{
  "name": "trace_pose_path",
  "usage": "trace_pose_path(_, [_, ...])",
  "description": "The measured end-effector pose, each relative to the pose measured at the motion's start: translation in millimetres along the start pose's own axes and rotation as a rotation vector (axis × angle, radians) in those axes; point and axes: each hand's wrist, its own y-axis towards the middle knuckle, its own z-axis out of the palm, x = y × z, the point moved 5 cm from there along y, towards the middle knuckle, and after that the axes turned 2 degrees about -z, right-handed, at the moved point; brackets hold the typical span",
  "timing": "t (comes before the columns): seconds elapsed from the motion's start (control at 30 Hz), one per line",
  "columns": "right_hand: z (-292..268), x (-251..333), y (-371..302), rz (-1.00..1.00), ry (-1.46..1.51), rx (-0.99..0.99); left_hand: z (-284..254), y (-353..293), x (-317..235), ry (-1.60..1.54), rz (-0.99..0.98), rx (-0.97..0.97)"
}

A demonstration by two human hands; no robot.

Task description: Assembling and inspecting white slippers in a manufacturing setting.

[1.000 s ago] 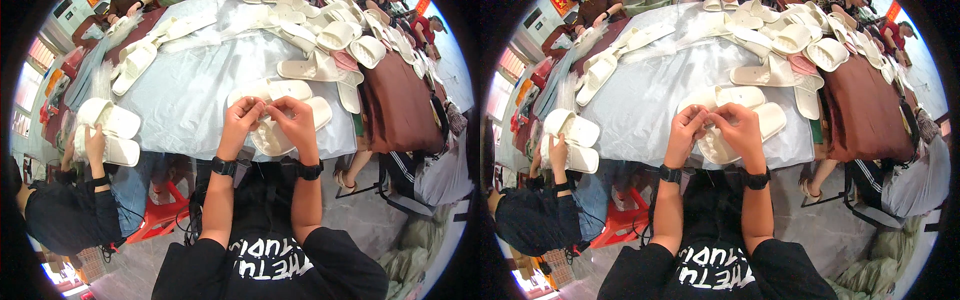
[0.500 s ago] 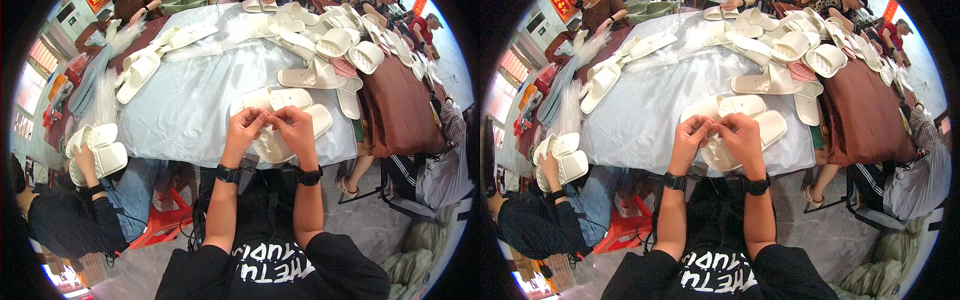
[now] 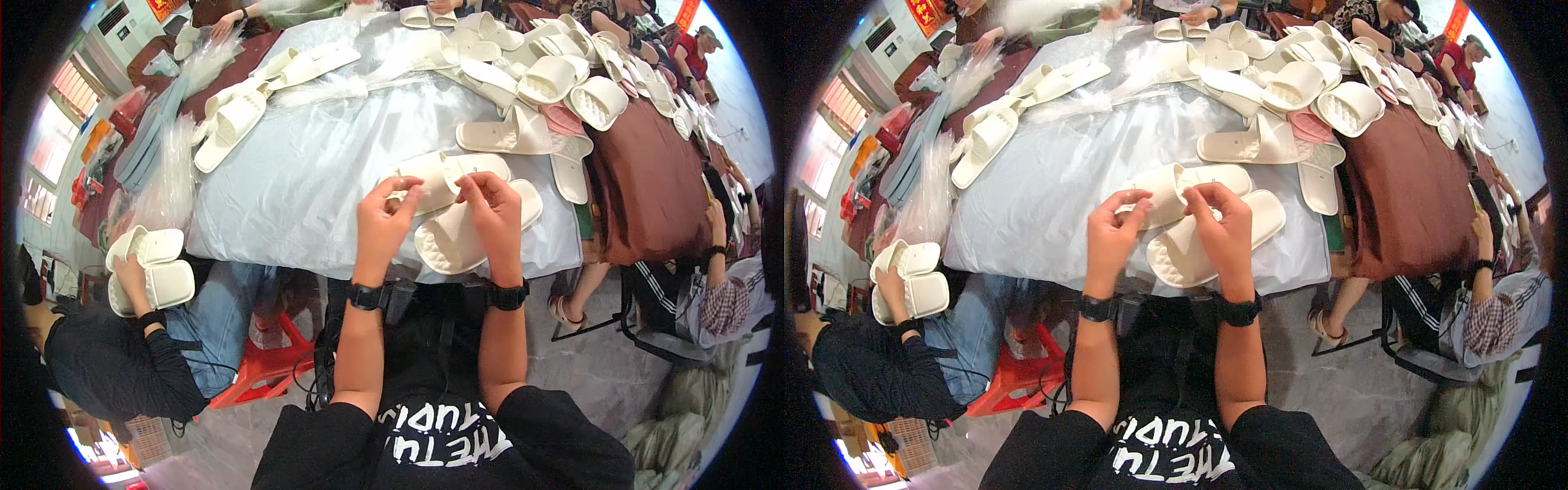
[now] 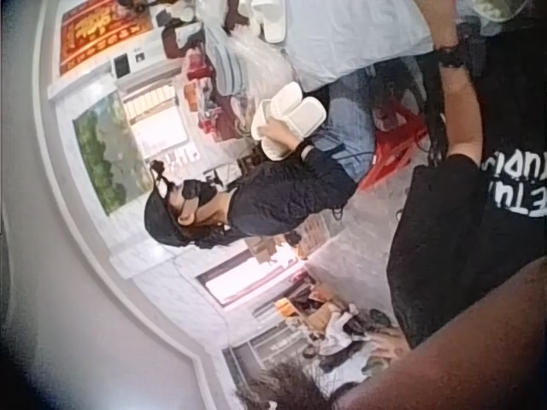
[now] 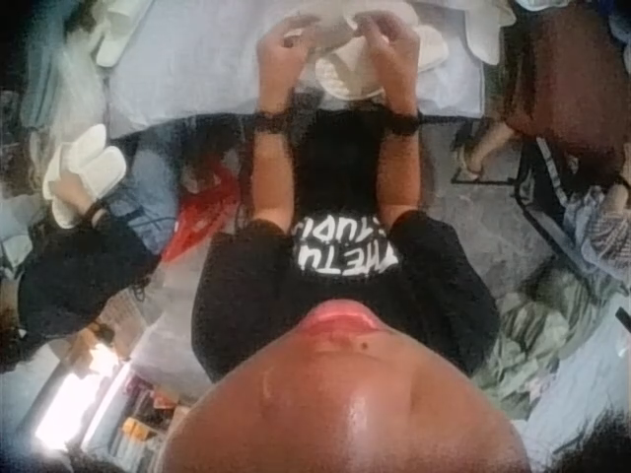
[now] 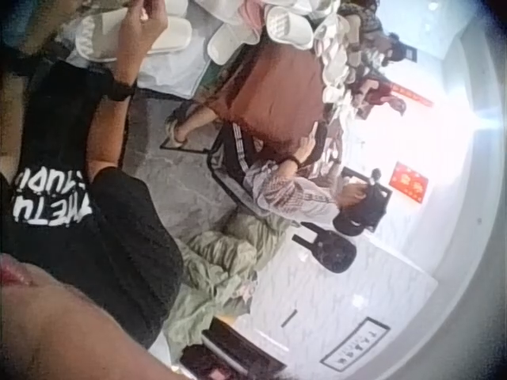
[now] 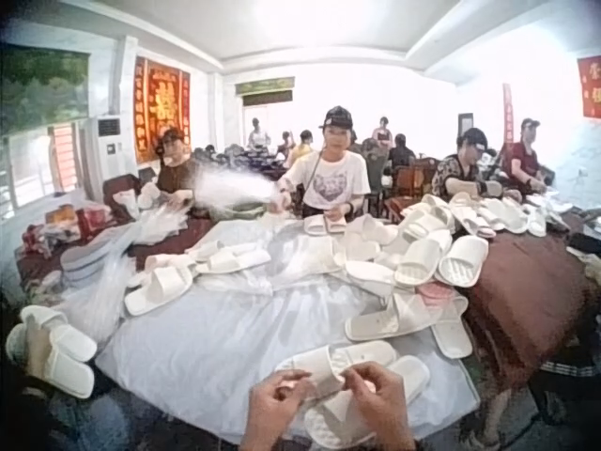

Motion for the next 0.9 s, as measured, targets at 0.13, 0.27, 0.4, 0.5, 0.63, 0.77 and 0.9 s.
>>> trace_pose_path(0.13, [-3.1, 3.6, 0.1, 0.063, 0.167, -0.059, -37.7, -6.5, -15.2, 0.432, 0.208, -0.103])
trace_pose_path(0.27, [-3.7, -1.1, 1.0, 0.079, 0.216, -0.07, -34.8, -9.5, -12.7, 0.636, 0.315, 0.061])
trace_pose_path(0.4, [-0.7, 1.3, 0.3, 0.088, 0.235, -0.057, -19.7, -11.6, -5.4, 0.534, 0.161, 0.196])
trace_pose_path(0.5, [-2.3, 2.8, 0.4, 0.082, 0.251, -0.066, -8.8, -19.1, -16.3, 0.369, 0.069, 0.208])
trace_pose_path(0.63, [-5.9, -0.2, 0.0, 0.085, 0.297, -0.118, -2.9, -20.8, -19.3, 0.366, 0.012, 0.415])
trace_pose_path(0.77, [-7.9, -4.8, 0.9, 0.09, 0.351, -0.119, -4.2, -22.0, -16.3, 0.376, 0.026, 0.442])
trace_pose_path(0.9, [-10.0, -4.1, 0.0, 0.121, 0.417, -0.136, -5.1, -21.0, -15.0, 0.279, 0.025, 0.449])
